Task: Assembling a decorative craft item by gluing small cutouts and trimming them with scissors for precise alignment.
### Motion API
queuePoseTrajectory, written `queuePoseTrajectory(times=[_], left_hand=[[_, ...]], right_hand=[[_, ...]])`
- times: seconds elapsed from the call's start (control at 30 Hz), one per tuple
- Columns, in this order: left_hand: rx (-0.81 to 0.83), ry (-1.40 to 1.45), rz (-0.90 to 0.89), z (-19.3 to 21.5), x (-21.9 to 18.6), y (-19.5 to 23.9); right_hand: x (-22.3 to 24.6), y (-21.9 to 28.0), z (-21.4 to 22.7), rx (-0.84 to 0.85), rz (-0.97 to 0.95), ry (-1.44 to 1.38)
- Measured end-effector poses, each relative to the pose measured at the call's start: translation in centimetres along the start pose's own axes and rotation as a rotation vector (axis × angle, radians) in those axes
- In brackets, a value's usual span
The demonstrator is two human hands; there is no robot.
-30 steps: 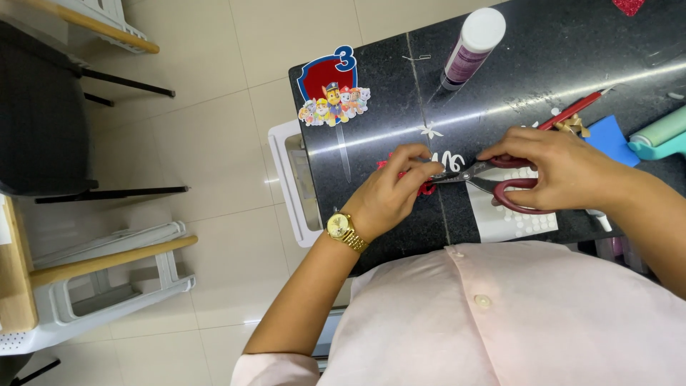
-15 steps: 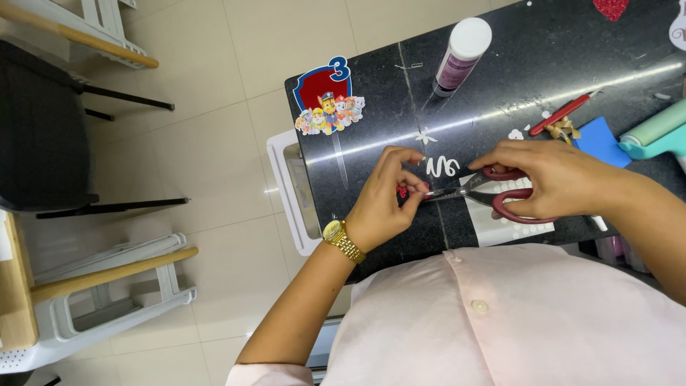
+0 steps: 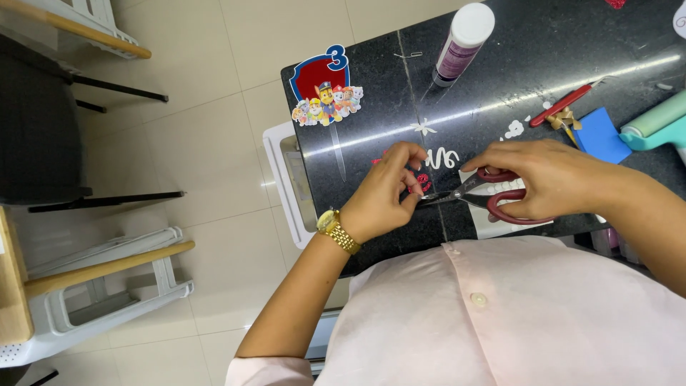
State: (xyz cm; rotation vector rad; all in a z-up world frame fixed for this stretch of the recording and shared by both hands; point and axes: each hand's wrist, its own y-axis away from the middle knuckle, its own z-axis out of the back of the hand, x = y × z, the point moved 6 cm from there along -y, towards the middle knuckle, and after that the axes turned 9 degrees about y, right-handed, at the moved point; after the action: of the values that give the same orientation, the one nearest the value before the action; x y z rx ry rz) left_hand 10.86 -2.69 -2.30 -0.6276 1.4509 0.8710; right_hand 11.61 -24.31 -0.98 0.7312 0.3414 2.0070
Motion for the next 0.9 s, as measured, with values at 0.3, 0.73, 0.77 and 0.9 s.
queuePoseTrajectory(times=[0.3,0.73,0.77,0.9], left_hand=[[0.156,-0.289,-0.163,-1.9,-2.1,0.2],[-0.481,-0.203,-0.48,0.7,-0.4,1.0],[-0.574,-0.236,-0.523,0.8,-0.5,1.3],[-0.655,-0.352,-0.607,0.3,0.2,1.8]], right_hand=[[1.1,0.1,0.7,0.063,0.029,0.076],[-16.9,-1.1,2.7,-0.468,-0.378,0.055],[-18.8,-1.7,2.5,-0.616,-0.274,0.195],[-24.0,-5.1,1.8,-0.642,-0.291,0.16]])
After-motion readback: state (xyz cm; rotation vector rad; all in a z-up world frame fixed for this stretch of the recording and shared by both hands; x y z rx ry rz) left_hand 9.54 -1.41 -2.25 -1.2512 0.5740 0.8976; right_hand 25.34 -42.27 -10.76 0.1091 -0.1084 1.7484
